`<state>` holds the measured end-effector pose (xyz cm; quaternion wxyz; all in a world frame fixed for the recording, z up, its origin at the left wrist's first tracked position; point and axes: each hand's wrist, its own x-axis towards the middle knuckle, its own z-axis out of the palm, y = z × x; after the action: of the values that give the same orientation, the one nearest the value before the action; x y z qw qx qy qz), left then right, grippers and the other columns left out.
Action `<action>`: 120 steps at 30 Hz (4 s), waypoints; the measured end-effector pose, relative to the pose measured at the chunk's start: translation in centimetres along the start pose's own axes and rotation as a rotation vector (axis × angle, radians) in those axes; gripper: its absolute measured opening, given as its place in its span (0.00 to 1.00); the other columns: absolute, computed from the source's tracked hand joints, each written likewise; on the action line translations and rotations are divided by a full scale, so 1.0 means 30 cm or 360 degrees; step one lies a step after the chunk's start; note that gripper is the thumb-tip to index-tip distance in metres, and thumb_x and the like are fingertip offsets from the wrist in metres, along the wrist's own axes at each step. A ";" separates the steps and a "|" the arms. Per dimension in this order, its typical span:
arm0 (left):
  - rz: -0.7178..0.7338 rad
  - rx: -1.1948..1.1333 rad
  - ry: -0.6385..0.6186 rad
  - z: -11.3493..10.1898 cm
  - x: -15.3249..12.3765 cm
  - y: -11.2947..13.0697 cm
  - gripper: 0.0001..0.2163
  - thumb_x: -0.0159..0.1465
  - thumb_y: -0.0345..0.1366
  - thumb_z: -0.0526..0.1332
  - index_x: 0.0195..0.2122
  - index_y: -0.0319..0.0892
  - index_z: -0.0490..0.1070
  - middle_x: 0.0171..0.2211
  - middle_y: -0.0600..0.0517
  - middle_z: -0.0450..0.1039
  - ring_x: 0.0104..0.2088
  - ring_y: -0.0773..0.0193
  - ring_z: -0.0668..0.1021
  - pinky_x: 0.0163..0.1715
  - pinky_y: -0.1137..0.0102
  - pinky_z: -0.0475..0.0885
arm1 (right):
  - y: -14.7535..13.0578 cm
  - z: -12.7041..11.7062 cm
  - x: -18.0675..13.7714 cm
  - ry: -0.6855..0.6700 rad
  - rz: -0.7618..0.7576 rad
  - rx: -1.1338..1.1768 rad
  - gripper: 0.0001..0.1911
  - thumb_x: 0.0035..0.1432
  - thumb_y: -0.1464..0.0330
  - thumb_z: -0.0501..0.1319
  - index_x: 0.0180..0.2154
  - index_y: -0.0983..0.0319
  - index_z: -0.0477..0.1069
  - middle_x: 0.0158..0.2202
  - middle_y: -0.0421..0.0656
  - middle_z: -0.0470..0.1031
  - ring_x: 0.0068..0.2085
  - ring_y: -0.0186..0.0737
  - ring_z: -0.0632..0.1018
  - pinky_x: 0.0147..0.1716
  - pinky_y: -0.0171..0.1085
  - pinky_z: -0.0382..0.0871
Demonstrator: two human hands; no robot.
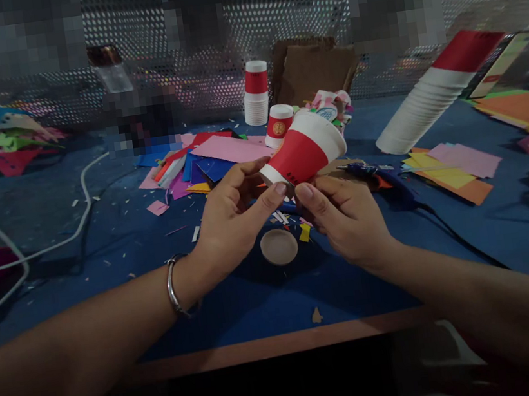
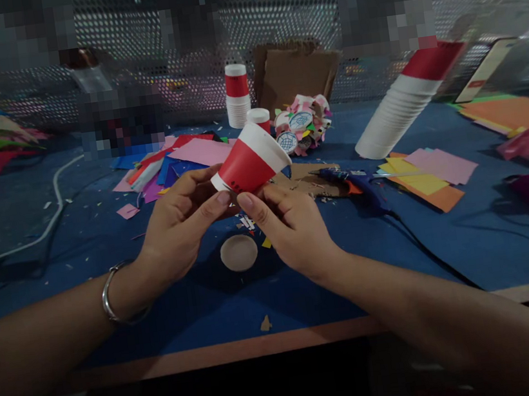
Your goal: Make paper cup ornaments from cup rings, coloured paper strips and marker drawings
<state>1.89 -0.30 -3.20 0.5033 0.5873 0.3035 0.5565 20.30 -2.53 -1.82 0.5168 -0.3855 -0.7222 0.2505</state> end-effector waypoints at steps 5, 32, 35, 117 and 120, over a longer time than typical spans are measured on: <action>0.0058 0.0060 0.0039 0.007 -0.009 0.006 0.25 0.65 0.46 0.74 0.59 0.44 0.72 0.48 0.48 0.81 0.48 0.59 0.83 0.48 0.63 0.80 | -0.003 -0.004 0.000 -0.0011 -0.0019 -0.0011 0.27 0.75 0.54 0.61 0.24 0.59 0.64 0.20 0.35 0.63 0.22 0.28 0.64 0.20 0.34 0.55; 0.0135 0.0163 0.0072 0.020 -0.021 0.037 0.21 0.66 0.46 0.73 0.56 0.44 0.74 0.46 0.48 0.83 0.46 0.60 0.84 0.46 0.65 0.81 | -0.007 -0.005 -0.003 -0.0026 -0.0025 -0.0034 0.26 0.75 0.54 0.60 0.26 0.59 0.66 0.21 0.34 0.65 0.23 0.29 0.65 0.23 0.35 0.57; 0.0198 0.0226 0.0086 0.023 -0.026 0.046 0.21 0.66 0.46 0.73 0.55 0.42 0.73 0.48 0.47 0.83 0.46 0.60 0.85 0.45 0.65 0.82 | -0.010 -0.003 -0.006 -0.0022 -0.0027 -0.0023 0.25 0.75 0.56 0.61 0.25 0.59 0.65 0.21 0.34 0.65 0.23 0.28 0.64 0.22 0.34 0.57; 0.0111 0.0097 -0.0030 0.025 -0.017 0.029 0.25 0.63 0.40 0.75 0.60 0.39 0.77 0.53 0.45 0.85 0.52 0.56 0.86 0.53 0.64 0.82 | -0.015 -0.017 -0.002 -0.0039 -0.0004 -0.0203 0.30 0.75 0.48 0.59 0.25 0.59 0.65 0.19 0.35 0.64 0.21 0.29 0.65 0.21 0.35 0.56; 0.0134 0.0140 -0.0026 0.025 -0.018 0.029 0.25 0.63 0.41 0.75 0.59 0.39 0.78 0.53 0.45 0.85 0.50 0.57 0.86 0.52 0.64 0.82 | -0.011 -0.014 -0.005 -0.0039 0.0010 -0.0156 0.30 0.75 0.48 0.59 0.25 0.59 0.64 0.19 0.35 0.63 0.21 0.29 0.64 0.21 0.35 0.55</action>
<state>2.33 -1.25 -2.49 0.4556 0.6256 0.2987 0.5584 20.62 -2.87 -1.50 0.4875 -0.4096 -0.7388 0.2211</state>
